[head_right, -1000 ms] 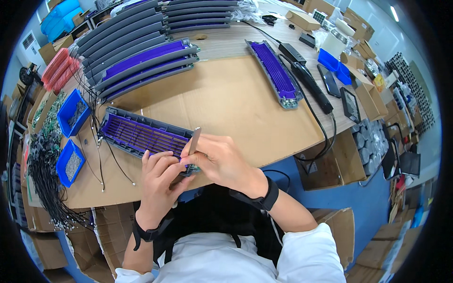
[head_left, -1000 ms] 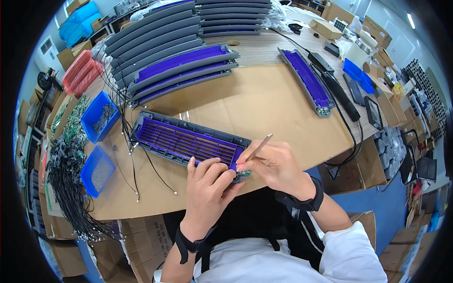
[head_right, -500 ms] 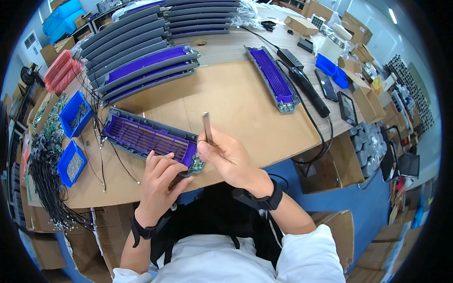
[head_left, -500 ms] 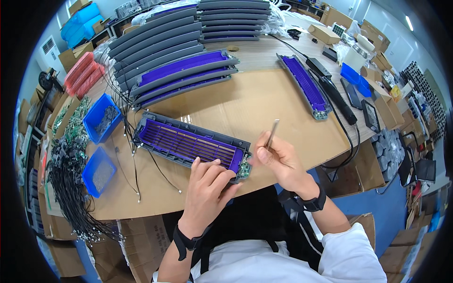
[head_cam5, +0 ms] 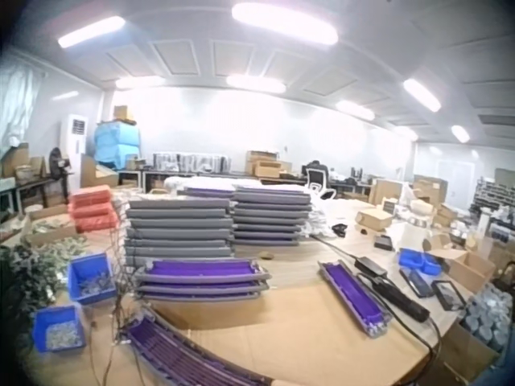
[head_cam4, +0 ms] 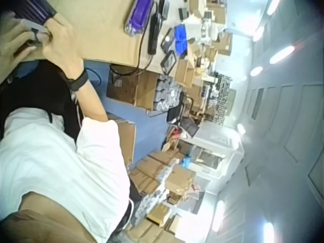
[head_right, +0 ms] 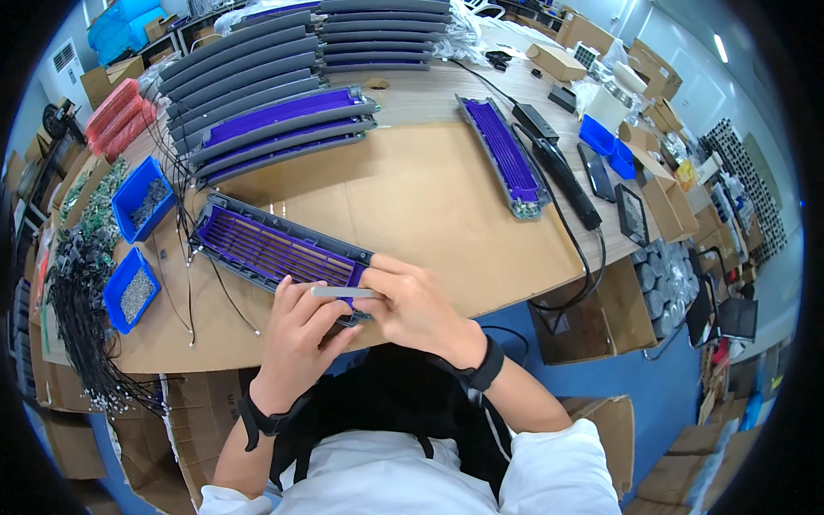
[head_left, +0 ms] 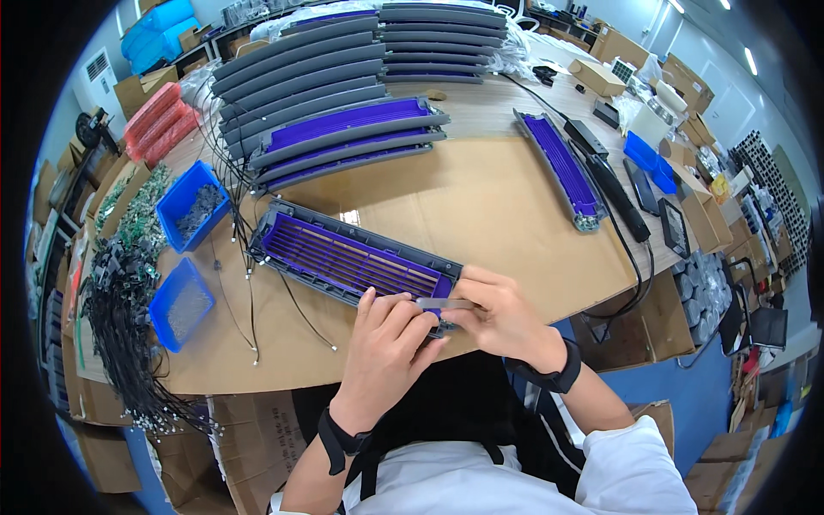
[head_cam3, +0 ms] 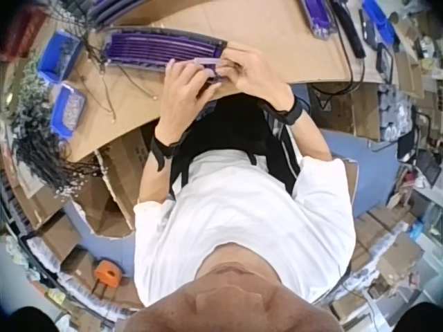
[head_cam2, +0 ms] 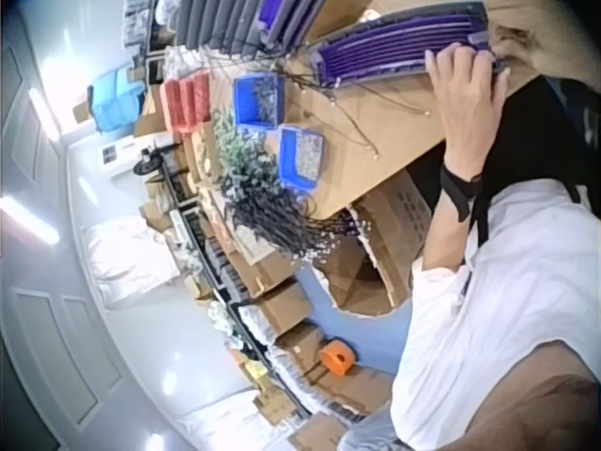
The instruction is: The person uses a handheld scanner to scan a barcode on a purple electronic component, then uses a screwdriver to tighten screws on the component's circuit board. They repeat this process for multiple units, stacking the finished components on the table.
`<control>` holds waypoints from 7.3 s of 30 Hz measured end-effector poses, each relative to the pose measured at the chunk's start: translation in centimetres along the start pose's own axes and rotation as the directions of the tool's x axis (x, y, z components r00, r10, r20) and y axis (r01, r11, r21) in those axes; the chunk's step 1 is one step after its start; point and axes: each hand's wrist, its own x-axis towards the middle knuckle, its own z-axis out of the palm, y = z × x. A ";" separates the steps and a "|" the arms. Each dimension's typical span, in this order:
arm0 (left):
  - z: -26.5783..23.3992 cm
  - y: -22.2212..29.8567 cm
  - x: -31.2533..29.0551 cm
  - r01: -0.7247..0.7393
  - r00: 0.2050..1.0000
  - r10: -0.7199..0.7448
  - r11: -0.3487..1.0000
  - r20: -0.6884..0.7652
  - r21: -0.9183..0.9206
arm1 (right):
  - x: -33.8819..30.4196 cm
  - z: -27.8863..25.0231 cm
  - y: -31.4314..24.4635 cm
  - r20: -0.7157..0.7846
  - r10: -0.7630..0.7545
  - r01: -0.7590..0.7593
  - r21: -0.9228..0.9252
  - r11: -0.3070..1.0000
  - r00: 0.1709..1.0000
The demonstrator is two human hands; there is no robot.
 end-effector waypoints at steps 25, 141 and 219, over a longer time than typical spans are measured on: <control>-5.4 1.3 -2.8 0.050 0.992 -0.069 0.983 -0.102 -0.178 | -0.5 -10.5 -0.2 0.032 0.290 -0.240 -0.480 0.844 0.956; -4.2 -4.6 -2.6 0.155 0.987 -0.162 0.948 -0.002 -0.280 | 4.2 1.3 -6.7 0.492 0.282 -0.313 -0.019 0.950 0.824; -3.5 -5.4 -3.2 0.134 0.986 -0.157 0.939 -0.048 -0.316 | 5.6 1.9 -4.2 0.501 0.205 -0.161 -0.130 0.978 0.841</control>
